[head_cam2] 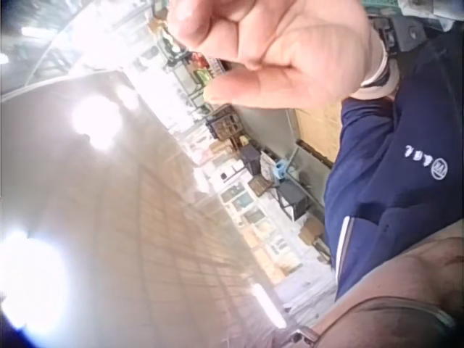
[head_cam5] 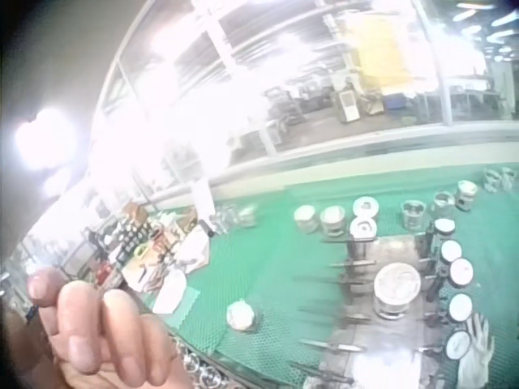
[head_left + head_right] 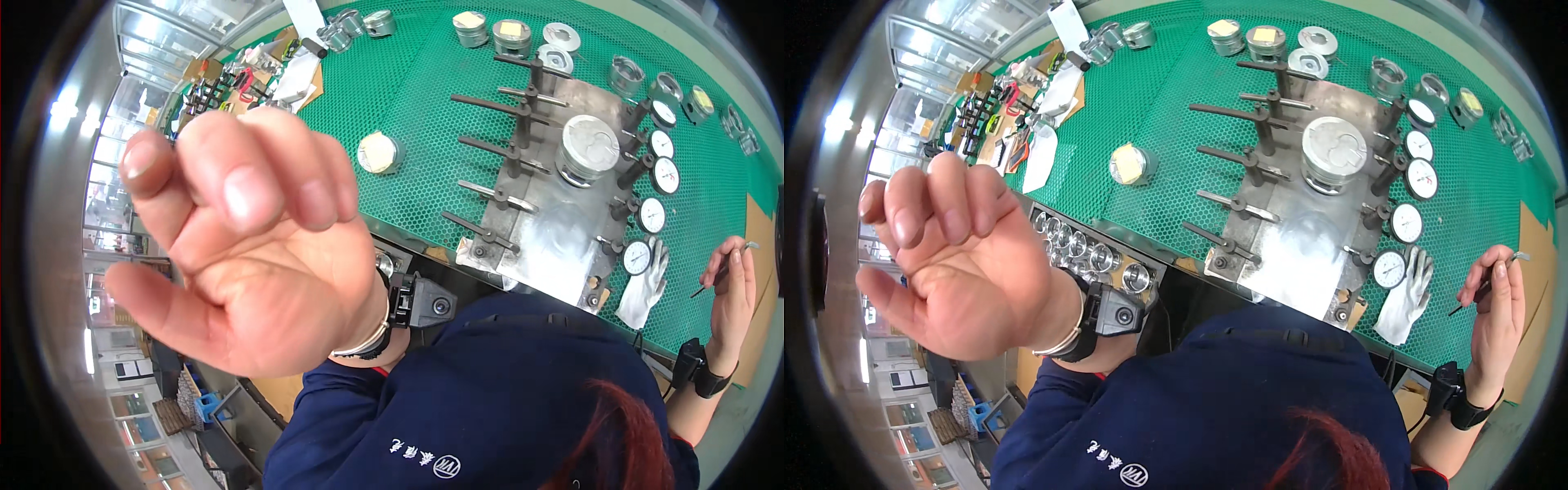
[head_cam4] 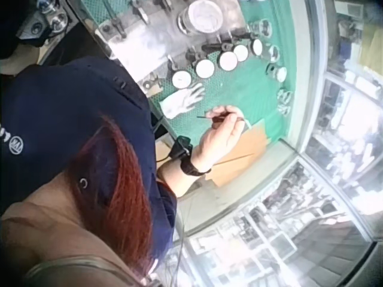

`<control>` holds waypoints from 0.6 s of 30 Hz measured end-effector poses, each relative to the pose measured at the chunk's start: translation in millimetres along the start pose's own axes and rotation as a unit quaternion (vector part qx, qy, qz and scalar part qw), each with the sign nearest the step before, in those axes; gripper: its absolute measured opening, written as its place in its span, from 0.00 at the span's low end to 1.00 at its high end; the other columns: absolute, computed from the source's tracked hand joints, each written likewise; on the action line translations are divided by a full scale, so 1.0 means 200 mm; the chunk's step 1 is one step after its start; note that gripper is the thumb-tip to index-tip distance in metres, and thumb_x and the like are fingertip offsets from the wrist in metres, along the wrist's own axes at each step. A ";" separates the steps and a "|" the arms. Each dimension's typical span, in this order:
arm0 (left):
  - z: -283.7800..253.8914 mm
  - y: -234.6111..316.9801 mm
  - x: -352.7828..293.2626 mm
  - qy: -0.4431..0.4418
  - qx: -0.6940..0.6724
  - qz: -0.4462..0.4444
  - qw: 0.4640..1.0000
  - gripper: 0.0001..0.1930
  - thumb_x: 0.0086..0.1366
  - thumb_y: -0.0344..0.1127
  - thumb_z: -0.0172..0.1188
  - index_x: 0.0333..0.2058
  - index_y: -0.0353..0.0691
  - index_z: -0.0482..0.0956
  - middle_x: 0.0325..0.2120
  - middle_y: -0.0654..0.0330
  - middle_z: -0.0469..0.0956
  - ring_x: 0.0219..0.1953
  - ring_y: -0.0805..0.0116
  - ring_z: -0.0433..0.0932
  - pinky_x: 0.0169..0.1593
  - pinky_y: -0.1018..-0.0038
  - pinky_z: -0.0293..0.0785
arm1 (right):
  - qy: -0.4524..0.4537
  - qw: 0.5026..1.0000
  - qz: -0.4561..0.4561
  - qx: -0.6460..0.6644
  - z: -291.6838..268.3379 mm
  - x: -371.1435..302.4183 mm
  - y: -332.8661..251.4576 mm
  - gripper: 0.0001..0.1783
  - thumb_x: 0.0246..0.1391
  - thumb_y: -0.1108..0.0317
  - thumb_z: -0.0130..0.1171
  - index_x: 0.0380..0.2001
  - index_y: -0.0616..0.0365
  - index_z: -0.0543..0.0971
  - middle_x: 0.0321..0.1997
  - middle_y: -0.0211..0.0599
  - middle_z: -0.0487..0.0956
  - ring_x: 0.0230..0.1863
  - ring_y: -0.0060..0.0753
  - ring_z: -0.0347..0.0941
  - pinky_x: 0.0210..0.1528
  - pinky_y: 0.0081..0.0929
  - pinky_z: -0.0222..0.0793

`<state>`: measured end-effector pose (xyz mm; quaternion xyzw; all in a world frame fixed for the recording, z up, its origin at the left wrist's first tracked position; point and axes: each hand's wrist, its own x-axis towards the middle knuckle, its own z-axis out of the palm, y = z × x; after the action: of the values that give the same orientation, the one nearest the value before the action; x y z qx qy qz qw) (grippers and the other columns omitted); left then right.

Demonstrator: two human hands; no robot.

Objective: The person secures a piston into a metal fixture using an Allen key, then rotates the fixture to measure the piston with multiple dial indicators. The person repeats the process of tightening the fixture and measuring the piston with the dial indicators.

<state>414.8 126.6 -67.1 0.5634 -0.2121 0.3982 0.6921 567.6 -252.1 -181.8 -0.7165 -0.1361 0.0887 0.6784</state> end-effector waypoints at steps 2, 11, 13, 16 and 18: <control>0.05 0.02 0.00 -0.013 0.000 -0.001 1.000 0.18 0.64 0.48 0.51 0.45 0.41 0.67 0.31 0.68 0.70 0.28 0.73 0.61 0.32 0.76 0.58 | 0.005 1.000 0.008 0.009 -0.06 -0.02 0.04 0.13 0.68 0.60 0.41 0.39 0.57 0.69 0.26 0.29 0.69 0.25 0.18 0.63 0.31 0.18 0.61; 0.29 0.10 -0.08 -0.023 0.005 0.031 0.999 0.18 0.59 0.44 0.58 0.43 0.43 0.66 0.29 0.69 0.71 0.27 0.73 0.63 0.32 0.76 0.61 | 0.008 1.000 0.018 0.022 -0.27 -0.09 0.14 0.13 0.68 0.61 0.40 0.38 0.58 0.70 0.26 0.29 0.69 0.25 0.17 0.63 0.31 0.18 0.62; 0.34 0.11 -0.10 -0.018 0.011 0.036 0.999 0.18 0.59 0.44 0.58 0.43 0.43 0.66 0.29 0.69 0.71 0.27 0.73 0.63 0.32 0.76 0.61 | 0.005 1.000 0.016 0.016 -0.30 -0.09 0.15 0.13 0.68 0.61 0.40 0.38 0.58 0.70 0.26 0.29 0.69 0.25 0.17 0.63 0.31 0.17 0.61; 0.42 0.15 -0.13 -0.008 0.028 0.038 0.999 0.17 0.59 0.44 0.58 0.42 0.43 0.66 0.28 0.69 0.70 0.27 0.72 0.64 0.32 0.77 0.61 | -0.005 1.000 0.017 0.022 -0.34 -0.10 0.18 0.12 0.68 0.63 0.40 0.38 0.58 0.70 0.26 0.28 0.69 0.25 0.17 0.63 0.30 0.16 0.60; 0.47 0.16 -0.14 -0.021 0.034 0.037 0.999 0.17 0.60 0.45 0.56 0.43 0.41 0.67 0.28 0.68 0.70 0.28 0.72 0.65 0.32 0.77 0.62 | -0.010 0.999 0.037 0.011 -0.36 -0.10 0.20 0.11 0.67 0.63 0.41 0.38 0.57 0.70 0.26 0.27 0.69 0.25 0.16 0.62 0.30 0.16 0.59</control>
<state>387.3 30.5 -42.7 0.5866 -0.2338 0.4182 0.6530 574.9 -327.9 -218.0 -0.7128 -0.1152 0.1221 0.6810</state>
